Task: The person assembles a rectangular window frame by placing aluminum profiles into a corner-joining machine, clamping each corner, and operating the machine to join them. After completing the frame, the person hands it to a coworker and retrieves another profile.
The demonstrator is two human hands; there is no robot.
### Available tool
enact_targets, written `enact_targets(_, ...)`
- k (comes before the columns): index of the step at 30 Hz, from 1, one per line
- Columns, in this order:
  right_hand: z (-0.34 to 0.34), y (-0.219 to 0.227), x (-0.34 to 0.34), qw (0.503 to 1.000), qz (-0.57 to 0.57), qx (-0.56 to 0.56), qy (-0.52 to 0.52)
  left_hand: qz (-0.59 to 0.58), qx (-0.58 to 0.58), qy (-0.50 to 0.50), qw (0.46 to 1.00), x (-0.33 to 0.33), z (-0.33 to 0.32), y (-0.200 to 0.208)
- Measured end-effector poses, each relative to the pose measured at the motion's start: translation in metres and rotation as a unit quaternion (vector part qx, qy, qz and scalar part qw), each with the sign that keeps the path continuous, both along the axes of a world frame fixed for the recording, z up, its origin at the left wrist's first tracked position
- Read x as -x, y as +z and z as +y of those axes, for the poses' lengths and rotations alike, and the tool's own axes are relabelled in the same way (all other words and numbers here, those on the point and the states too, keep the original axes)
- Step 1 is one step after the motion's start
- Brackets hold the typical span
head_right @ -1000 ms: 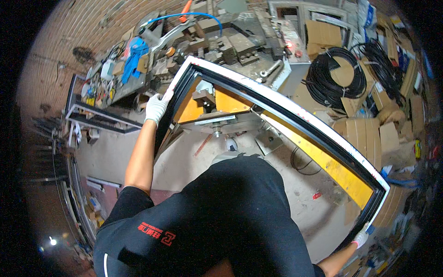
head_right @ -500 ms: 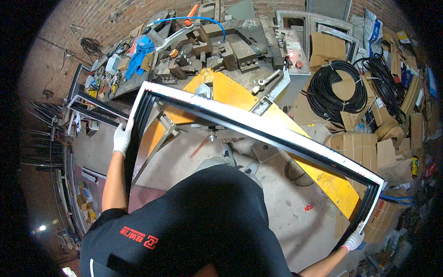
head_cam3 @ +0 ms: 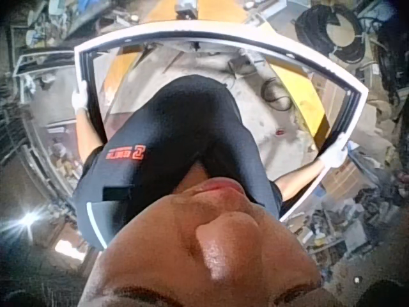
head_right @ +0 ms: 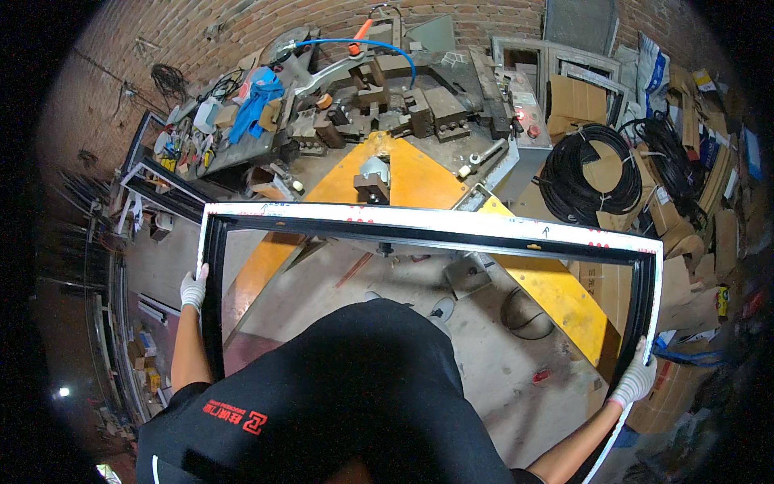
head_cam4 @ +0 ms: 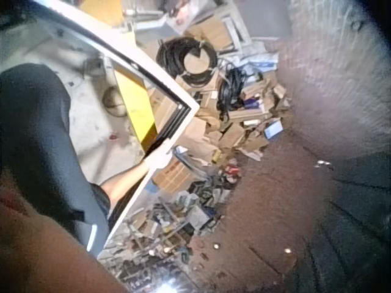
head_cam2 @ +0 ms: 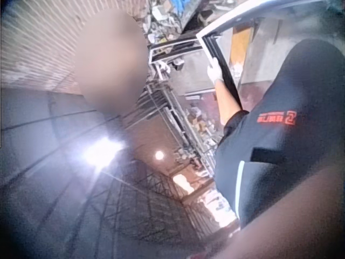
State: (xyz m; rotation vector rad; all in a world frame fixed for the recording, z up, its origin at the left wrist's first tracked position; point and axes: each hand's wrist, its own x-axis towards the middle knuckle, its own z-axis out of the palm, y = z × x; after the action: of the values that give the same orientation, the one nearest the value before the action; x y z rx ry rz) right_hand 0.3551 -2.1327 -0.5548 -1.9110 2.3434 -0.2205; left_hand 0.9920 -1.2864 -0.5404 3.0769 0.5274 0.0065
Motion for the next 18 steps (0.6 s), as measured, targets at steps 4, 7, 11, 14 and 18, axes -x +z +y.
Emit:
enact_targets(4, -0.01, 0.027, -0.053, 0.999, 0.002, 0.024, 0.046, 0.037, 0.043, 0.032, 0.998, 0.02, 0.051, -0.008)
enact_targets(7, -0.001, 0.034, -0.094, 0.994, 0.012, 0.064, 0.083, 0.045, 0.051, 0.057, 0.996, 0.04, 0.095, -0.014)
enact_targets(11, 0.02, 0.039, -0.154, 0.988, -0.015, 0.084, 0.128, 0.02, 0.046, 0.086, 0.995, 0.063, 0.161, -0.019)
enact_targets(14, 0.038, 0.036, -0.195, 0.981, -0.065, 0.079, 0.165, 0.033, 0.027, 0.142, 0.989, 0.082, 0.213, -0.022)
enact_targets(18, 0.061, 0.025, -0.239, 0.973, -0.053, 0.061, 0.218, 0.101, 0.008, 0.209, 0.973, 0.111, 0.282, -0.028)
